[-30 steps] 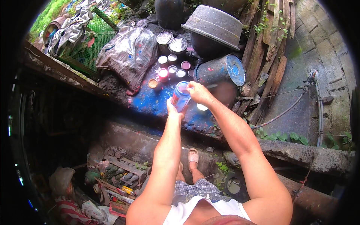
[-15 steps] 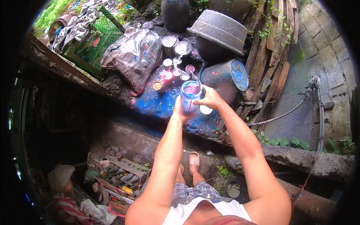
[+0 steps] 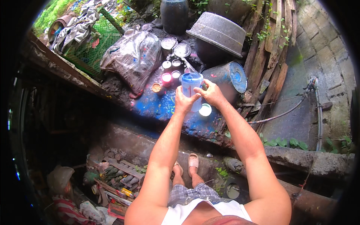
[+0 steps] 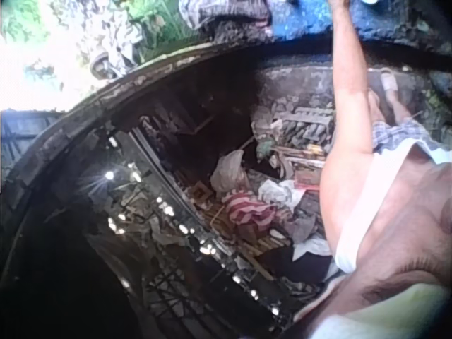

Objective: The person rinses a green plastic bag under a running tap, then rinses a clear plastic bag, squeezing and wringing them repeatedly. They place the bags aside and briefly handle a small paint can before returning to rinse the clear bag again.

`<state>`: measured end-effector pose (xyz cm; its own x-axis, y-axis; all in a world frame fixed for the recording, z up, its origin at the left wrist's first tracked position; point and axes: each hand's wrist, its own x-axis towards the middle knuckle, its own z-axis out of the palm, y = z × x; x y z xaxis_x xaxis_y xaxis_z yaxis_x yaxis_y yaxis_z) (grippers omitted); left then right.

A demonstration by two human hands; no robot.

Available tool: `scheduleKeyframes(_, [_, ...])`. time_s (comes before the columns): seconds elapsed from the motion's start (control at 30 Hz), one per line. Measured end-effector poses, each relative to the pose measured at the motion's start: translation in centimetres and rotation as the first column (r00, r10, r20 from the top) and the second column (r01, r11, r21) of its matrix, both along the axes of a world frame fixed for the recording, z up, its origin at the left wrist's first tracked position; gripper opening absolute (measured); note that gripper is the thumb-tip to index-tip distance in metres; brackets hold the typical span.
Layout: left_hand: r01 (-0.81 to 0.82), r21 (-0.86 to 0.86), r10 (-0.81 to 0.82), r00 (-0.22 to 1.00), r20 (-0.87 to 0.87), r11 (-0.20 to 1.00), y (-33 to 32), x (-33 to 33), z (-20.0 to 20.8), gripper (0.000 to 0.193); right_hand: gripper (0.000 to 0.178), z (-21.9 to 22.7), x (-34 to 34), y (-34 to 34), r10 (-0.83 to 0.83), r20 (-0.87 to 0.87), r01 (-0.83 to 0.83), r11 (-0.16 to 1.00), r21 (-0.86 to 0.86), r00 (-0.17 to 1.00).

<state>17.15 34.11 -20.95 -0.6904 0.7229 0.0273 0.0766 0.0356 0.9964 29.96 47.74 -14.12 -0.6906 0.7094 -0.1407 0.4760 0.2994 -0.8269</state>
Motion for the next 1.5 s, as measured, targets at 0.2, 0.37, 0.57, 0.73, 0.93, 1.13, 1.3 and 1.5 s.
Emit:
scheduleKeyframes(0.2, [0.079, 0.339, -0.309, 0.638, 0.706, 0.937, 0.6, -3.5, 1.6, 0.065, 0.044, 0.4, 0.4, -1.2, -0.090, -0.245, 0.045, 0.982, -0.182, 0.965])
scheduleKeyframes(0.37, [0.100, 0.344, -0.355, 0.395, 0.847, 0.934, 3.0, -4.5, 2.2, 0.062, 0.027, -0.6, 1.9, -2.0, 0.120, -0.332, -0.139, 0.990, -0.034, 0.935])
scheduleKeyframes(0.57, [0.137, -0.068, -0.051, 0.714, 0.698, 0.988, 5.5, -8.7, -2.3, 0.060, 0.036, 3.2, 1.8, -4.9, 0.196, -0.164, -0.169, 0.972, 0.161, 0.967])
scheduleKeyframes(0.73, [0.135, 0.037, -0.137, 0.865, 0.484, 0.990, 7.7, -4.6, 0.5, 0.062, 0.027, 2.1, 2.3, -1.9, -0.007, -0.183, 0.018, 0.998, 0.061, 0.983])
scheduleKeyframes(0.93, [0.091, -0.187, -0.125, 0.976, -0.176, 0.978, 6.1, -0.5, 5.4, 0.112, 0.016, 4.4, 0.8, 2.7, -0.144, -0.222, 0.136, 0.989, -0.053, 0.964])
scheduleKeyframes(1.13, [-0.023, -0.234, -0.042, 0.963, -0.267, 0.972, 5.4, 2.2, 5.1, 0.101, 0.021, 2.6, -0.1, 3.9, -0.136, 0.028, 0.138, 0.985, -0.106, 0.990])
scheduleKeyframes(1.3, [-0.146, -0.230, 0.055, 0.931, -0.362, 0.962, 4.7, 3.1, 2.6, 0.100, 0.029, 2.9, -0.6, 2.1, -0.134, 0.226, 0.161, 0.981, -0.106, 0.965])
scheduleKeyframes(1.5, [-0.137, -0.270, 0.069, 0.967, -0.245, 0.953, 3.9, 3.9, 0.6, 0.115, 0.028, 2.0, 0.3, 1.0, -0.127, 0.297, 0.150, 0.987, -0.058, 0.946])
